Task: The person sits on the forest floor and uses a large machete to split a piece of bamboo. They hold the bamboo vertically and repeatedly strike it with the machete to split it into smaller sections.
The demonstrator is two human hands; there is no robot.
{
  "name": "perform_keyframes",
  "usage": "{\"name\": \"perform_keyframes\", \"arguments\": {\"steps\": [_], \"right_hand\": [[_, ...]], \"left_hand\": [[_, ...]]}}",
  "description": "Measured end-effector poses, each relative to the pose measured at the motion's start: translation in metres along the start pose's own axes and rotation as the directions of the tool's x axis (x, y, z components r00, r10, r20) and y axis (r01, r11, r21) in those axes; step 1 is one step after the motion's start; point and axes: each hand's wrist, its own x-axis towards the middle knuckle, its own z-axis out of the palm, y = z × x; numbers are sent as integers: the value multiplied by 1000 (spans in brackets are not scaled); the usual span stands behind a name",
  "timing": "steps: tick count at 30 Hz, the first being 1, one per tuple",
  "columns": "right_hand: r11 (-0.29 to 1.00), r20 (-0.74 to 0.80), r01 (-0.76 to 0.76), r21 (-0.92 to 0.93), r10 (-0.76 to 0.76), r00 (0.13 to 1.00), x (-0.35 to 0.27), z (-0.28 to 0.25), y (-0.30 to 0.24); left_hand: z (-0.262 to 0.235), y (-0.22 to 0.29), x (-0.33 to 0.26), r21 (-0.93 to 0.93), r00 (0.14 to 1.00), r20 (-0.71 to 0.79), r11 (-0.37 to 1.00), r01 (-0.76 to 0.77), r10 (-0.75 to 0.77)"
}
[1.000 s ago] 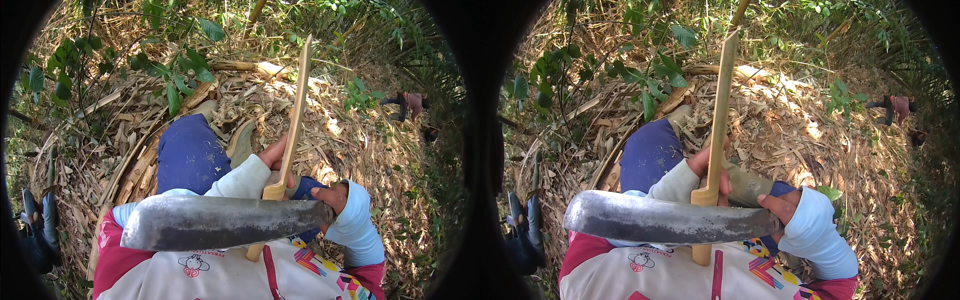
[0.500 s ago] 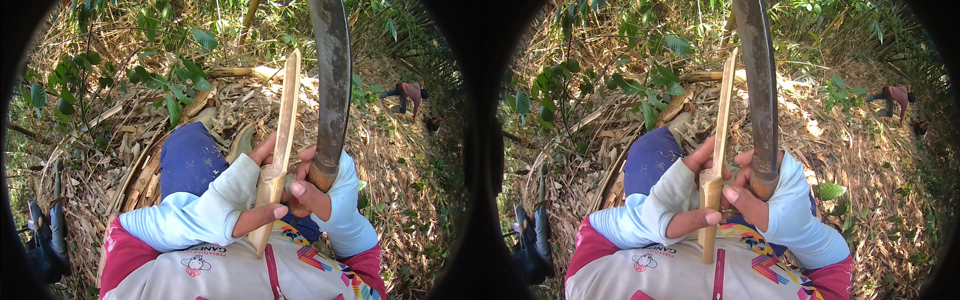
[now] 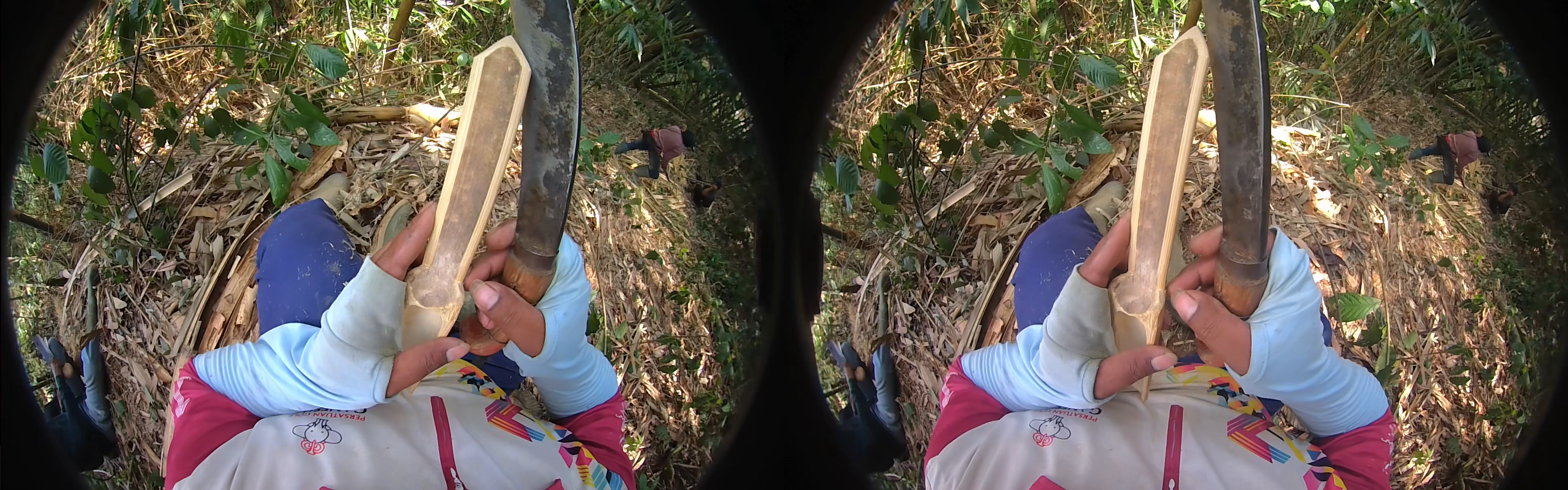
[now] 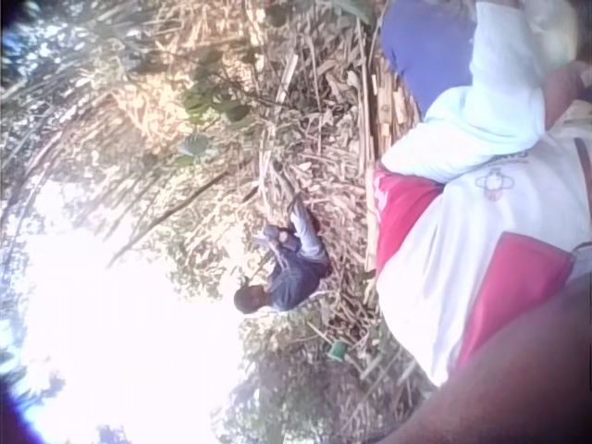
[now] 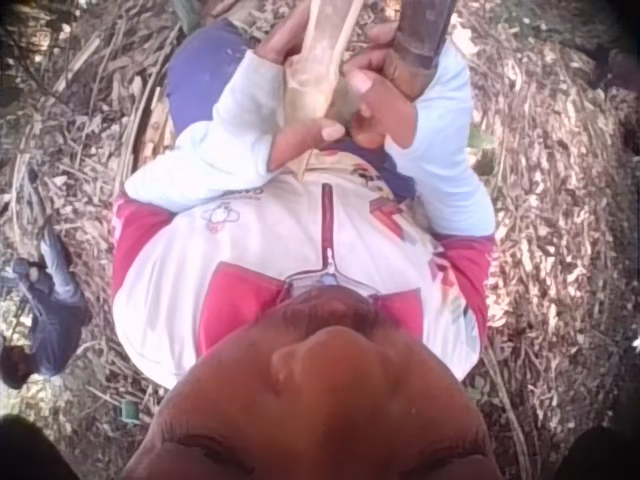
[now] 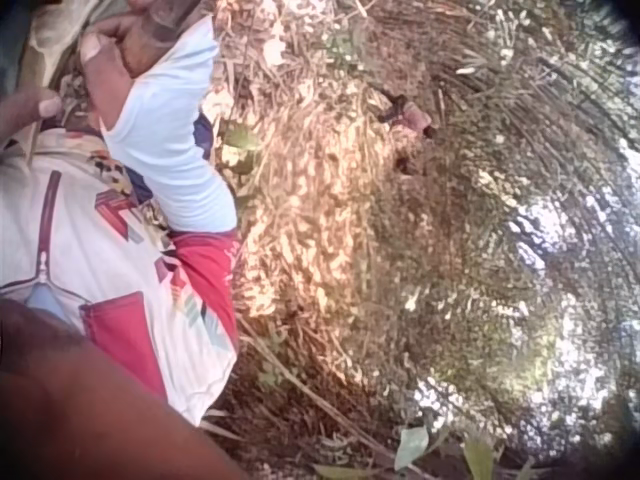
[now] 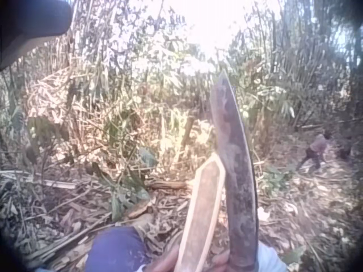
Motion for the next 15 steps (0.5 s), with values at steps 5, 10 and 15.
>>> {"name": "perform_keyframes", "arguments": {"steps": [5,10,15], "right_hand": [[1000,17,-9,9,9,1000,2,4,1],[998,57,-48,31,46,997,5,2,1],[1000,70,-20,22,18,997,9,2,3]], "left_hand": [[-2,-5,-1,-83,997,38,994,-69,72],[-1,-5,4,-40,983,-22,982,-182,181],[-3,-4,0,141,986,-32,977,-157,163]]}}
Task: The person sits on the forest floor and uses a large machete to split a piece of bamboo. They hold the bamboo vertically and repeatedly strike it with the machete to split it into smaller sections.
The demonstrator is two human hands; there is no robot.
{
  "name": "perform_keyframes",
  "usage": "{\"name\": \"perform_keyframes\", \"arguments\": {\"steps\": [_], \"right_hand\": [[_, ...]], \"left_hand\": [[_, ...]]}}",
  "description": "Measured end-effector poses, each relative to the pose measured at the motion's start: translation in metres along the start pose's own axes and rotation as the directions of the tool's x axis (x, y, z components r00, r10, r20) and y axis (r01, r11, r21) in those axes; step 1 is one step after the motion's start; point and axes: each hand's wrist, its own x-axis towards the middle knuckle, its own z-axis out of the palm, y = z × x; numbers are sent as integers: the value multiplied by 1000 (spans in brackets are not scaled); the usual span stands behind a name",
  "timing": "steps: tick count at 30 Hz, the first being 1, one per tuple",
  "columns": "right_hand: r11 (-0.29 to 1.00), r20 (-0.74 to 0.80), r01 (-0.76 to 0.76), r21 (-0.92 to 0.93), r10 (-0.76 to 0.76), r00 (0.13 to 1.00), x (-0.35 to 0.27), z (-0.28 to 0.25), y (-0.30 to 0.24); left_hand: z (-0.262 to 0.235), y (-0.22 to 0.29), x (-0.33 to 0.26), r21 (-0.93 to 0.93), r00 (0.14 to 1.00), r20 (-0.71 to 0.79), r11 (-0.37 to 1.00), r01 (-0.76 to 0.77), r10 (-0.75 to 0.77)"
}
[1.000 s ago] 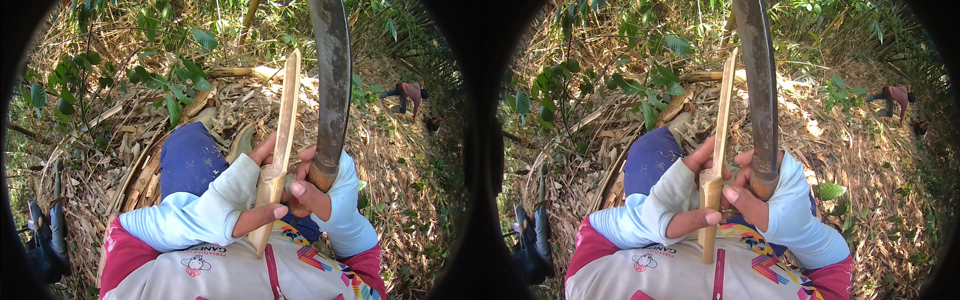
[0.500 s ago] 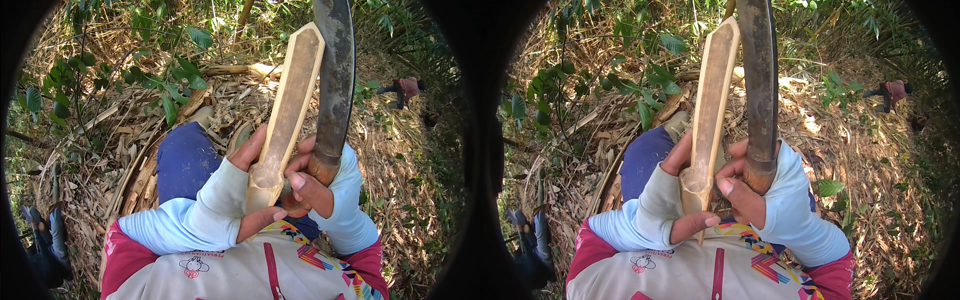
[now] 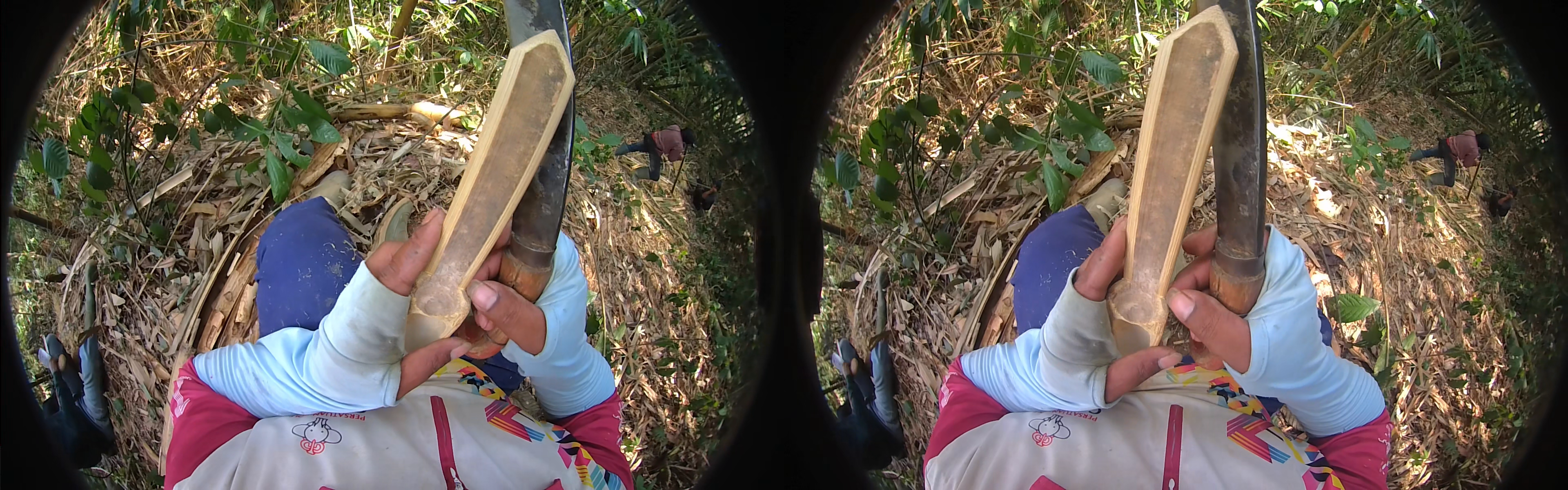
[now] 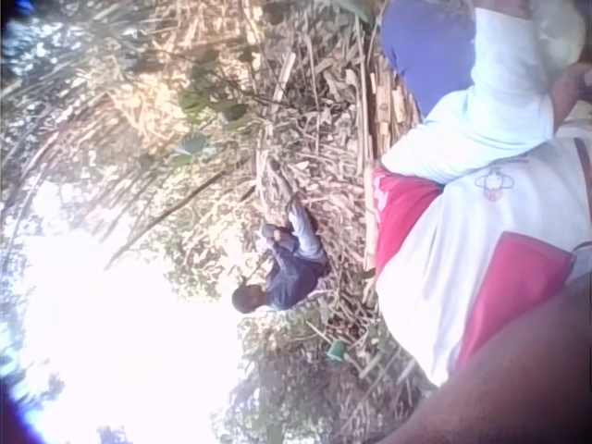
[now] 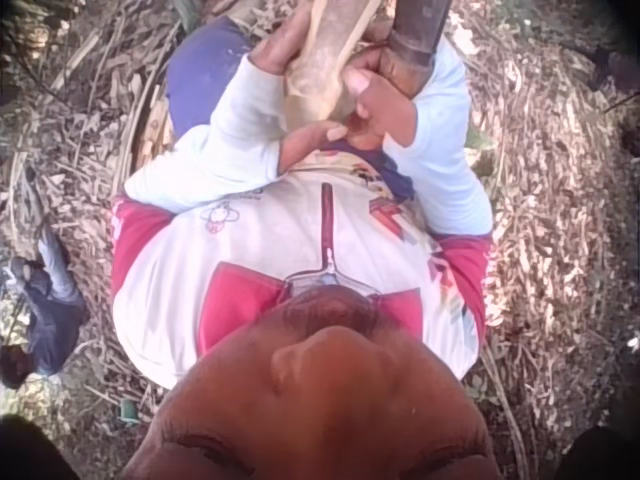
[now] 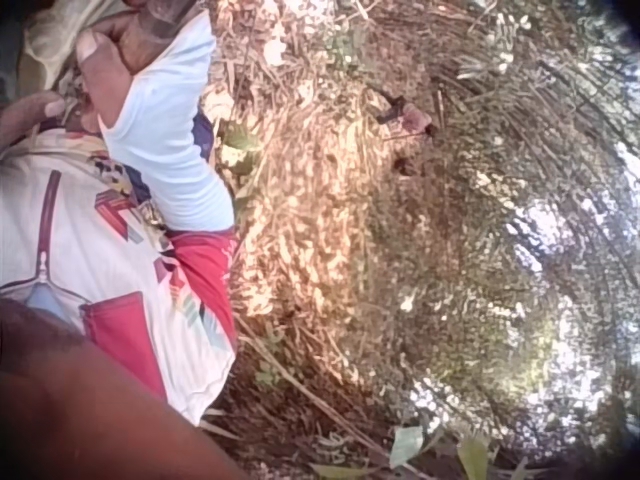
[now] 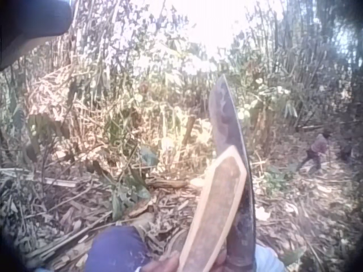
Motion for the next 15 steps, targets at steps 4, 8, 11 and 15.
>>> {"name": "perform_keyframes", "arguments": {"steps": [4,8,11,15], "right_hand": [[1000,-3,12,-3,-12,1000,1,1,0],[999,-22,-21,-24,20,1000,0,3,-2],[997,-10,28,-67,-29,1000,2,3,-1],[998,-16,41,-44,-41,999,1,3,0]], "left_hand": [[-4,2,-2,168,999,52,986,-16,7],[-5,-2,-4,208,999,48,978,-24,15],[-3,2,-3,181,1000,-7,983,17,-16],[-1,-6,1,19,1000,14,1000,-16,15]]}}
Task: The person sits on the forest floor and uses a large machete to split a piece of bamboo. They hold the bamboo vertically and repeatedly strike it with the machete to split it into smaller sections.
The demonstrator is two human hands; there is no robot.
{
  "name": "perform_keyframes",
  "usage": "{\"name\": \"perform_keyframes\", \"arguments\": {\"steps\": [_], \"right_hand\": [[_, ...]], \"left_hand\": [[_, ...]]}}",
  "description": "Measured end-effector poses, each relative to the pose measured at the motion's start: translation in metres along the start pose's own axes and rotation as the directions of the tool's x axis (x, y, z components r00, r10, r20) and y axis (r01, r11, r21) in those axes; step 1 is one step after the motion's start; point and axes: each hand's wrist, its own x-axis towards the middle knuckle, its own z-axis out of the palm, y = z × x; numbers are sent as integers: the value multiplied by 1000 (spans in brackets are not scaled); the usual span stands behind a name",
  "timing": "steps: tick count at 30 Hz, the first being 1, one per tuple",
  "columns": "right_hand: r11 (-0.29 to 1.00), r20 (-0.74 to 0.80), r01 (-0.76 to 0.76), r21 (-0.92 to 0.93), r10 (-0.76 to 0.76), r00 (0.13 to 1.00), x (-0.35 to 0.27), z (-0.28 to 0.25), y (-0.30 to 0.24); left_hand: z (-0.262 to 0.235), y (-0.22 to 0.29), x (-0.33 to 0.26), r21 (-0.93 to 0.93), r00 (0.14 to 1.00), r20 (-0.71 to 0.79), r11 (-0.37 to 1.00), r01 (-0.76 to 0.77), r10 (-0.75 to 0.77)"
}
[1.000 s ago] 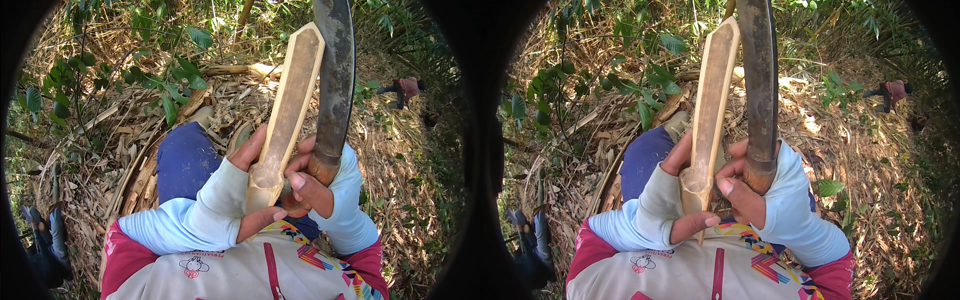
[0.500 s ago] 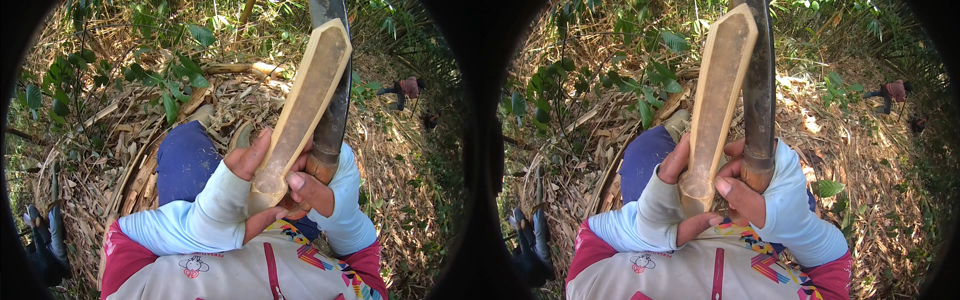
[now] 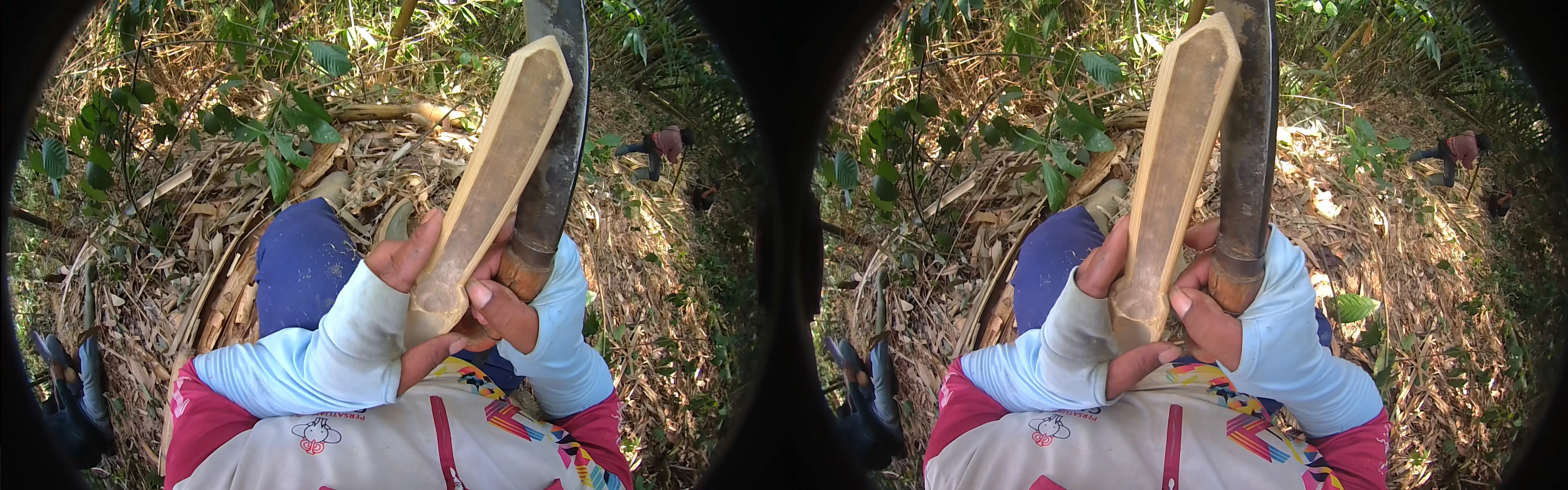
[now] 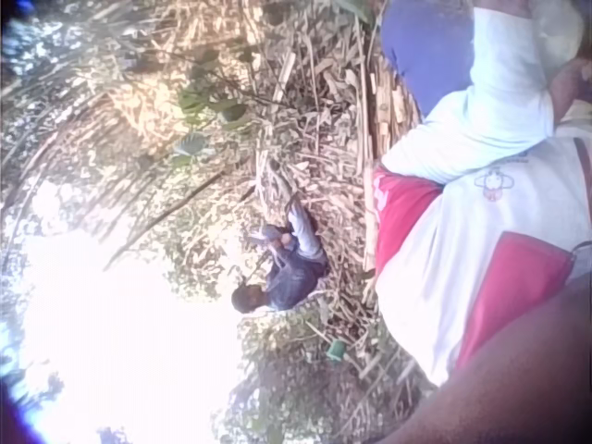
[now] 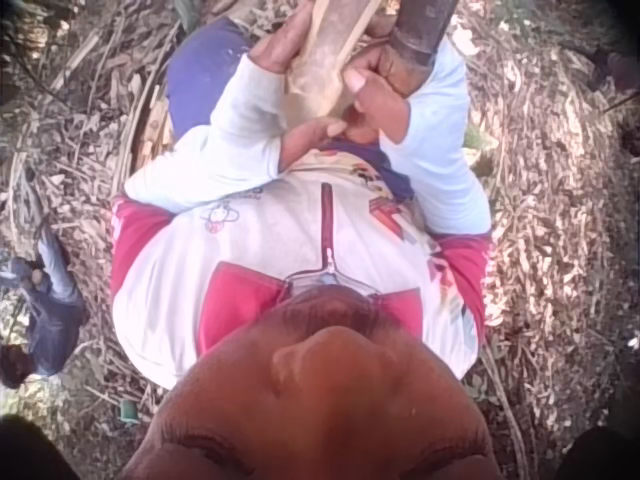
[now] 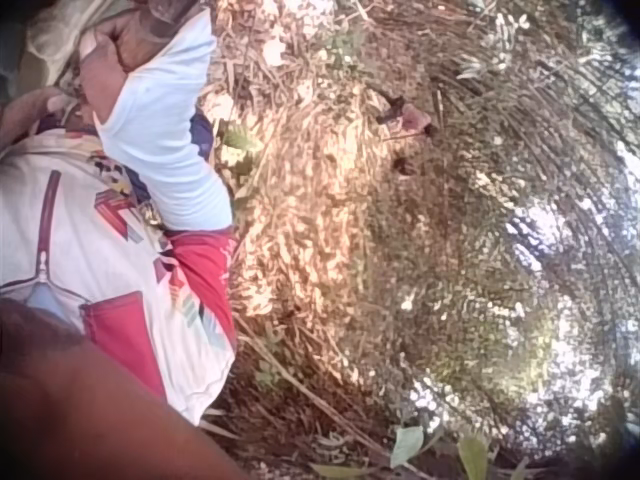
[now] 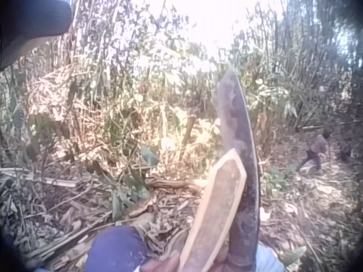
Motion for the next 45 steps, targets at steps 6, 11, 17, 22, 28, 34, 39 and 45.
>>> {"name": "perform_keyframes", "arguments": {"steps": [6,11,17,22,28,34,39,45], "right_hand": [[1000,-59,10,30,-9,998,-4,3,2],[999,-142,-26,-44,19,990,-5,-7,15],[987,-234,-5,-161,-33,972,-16,-31,54],[990,-315,-30,-139,-16,949,-31,-48,84],[988,-358,3,-155,-59,932,-43,-52,85],[962,-348,23,-272,-120,930,-48,-41,63],[939,-361,192,-286,-291,886,-46,-44,75],[838,-276,142,-526,-326,904,-51,-50,67]], "left_hand": [[0,13,-9,-93,949,-78,950,298,-306],[-5,21,-7,-585,869,21,698,412,-495],[-15,15,-7,-851,882,134,403,336,-452],[-13,11,-7,-913,899,162,283,293,-407],[-11,11,-4,-931,889,201,201,304,-411],[-10,8,-10,-916,885,239,209,342,-399],[-7,20,-8,-833,864,251,357,422,-436],[-5,21,-10,-779,835,172,447,440,-523]]}}
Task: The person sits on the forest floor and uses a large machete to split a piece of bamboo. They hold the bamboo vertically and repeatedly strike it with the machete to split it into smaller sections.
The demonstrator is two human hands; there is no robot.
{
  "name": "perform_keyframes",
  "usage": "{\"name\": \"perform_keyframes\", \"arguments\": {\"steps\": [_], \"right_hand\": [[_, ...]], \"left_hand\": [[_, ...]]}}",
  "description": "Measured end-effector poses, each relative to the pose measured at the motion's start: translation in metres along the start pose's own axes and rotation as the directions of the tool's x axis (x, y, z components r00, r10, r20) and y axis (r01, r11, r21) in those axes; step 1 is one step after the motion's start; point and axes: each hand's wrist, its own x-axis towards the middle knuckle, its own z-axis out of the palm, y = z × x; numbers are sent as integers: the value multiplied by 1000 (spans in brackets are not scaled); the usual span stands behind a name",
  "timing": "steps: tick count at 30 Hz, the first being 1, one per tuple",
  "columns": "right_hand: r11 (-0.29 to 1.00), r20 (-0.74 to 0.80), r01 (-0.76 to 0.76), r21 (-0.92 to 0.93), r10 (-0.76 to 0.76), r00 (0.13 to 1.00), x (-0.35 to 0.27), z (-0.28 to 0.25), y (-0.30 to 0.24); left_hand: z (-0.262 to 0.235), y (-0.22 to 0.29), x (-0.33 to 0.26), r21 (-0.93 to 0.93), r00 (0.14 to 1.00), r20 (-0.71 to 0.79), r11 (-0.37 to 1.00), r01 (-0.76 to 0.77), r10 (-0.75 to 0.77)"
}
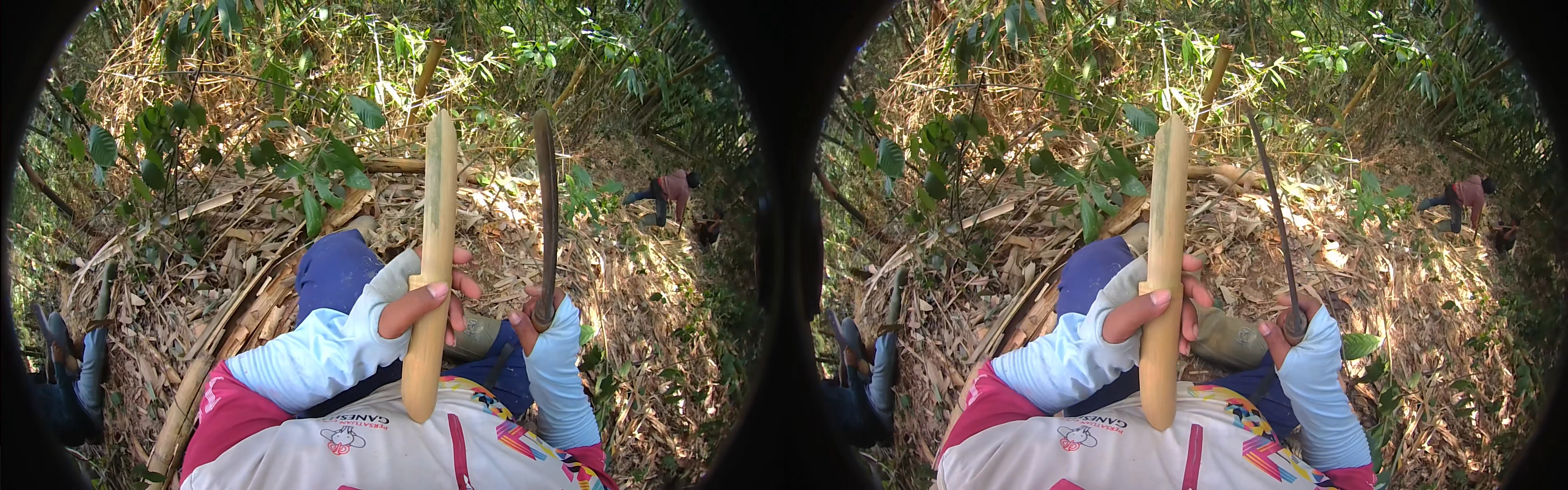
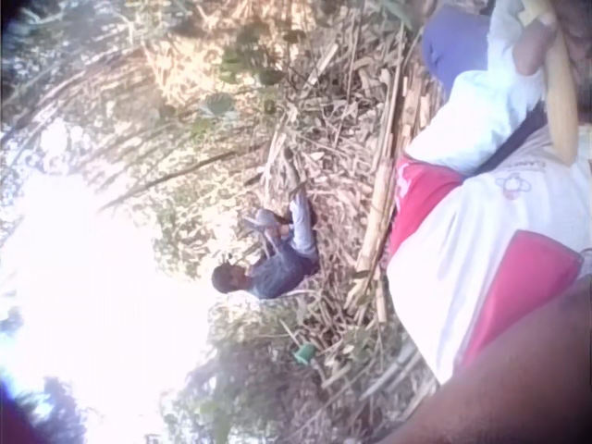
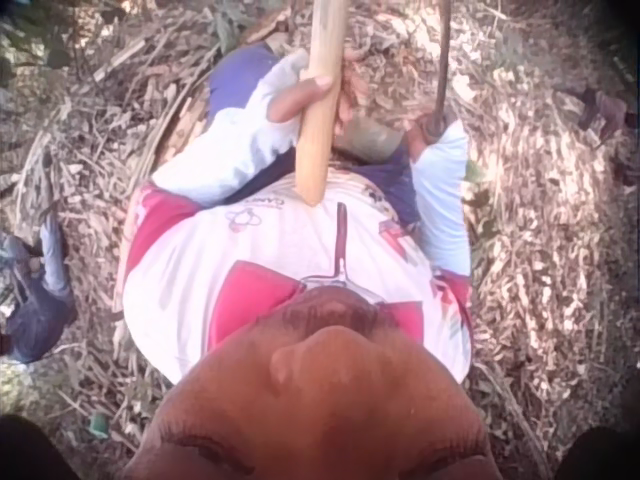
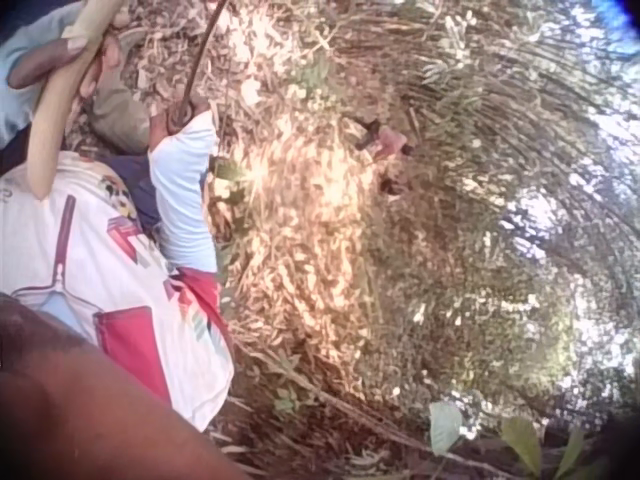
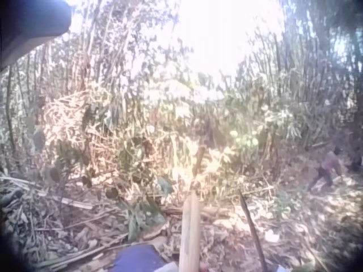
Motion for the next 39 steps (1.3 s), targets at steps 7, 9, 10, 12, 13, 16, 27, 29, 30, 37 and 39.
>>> {"name": "perform_keyframes", "arguments": {"steps": [7,9,10,12,13,16,27,29,30,37,39], "right_hand": [[980,54,147,-134,-141,988,7,9,-23],[950,98,250,-189,-235,967,8,16,-29],[922,128,314,-225,-292,948,10,21,-33],[854,203,450,-261,-407,891,15,30,-38],[831,260,470,-297,-403,877,15,34,-39],[830,450,435,-349,-259,855,11,48,-53],[459,779,755,-468,-189,598,38,79,-65],[469,796,743,-477,-127,591,43,85,-71],[446,804,761,-471,-138,579,44,86,-73],[341,839,834,-433,-187,512,54,95,-77],[339,845,841,-421,-191,499,55,96,-79]], "left_hand": [[-3,5,-6,72,991,-125,996,46,-37],[-9,3,-16,67,992,-110,996,66,-59],[-10,-1,-22,50,993,-112,998,48,-42],[-14,-18,-39,5,992,-129,1000,10,-9],[-16,-26,-47,-45,990,-136,999,-26,20],[-26,-66,-69,-214,985,-151,971,-111,79],[-30,-59,-83,-220,988,-64,967,124,-142],[-30,-57,-83,-225,988,-88,969,107,-129],[-31,-56,-83,-229,987,-103,969,96,-122],[-35,-49,-84,-211,982,-140,973,98,-129],[-40,-39,-83,-154,979,-94,974,167,-182]]}}
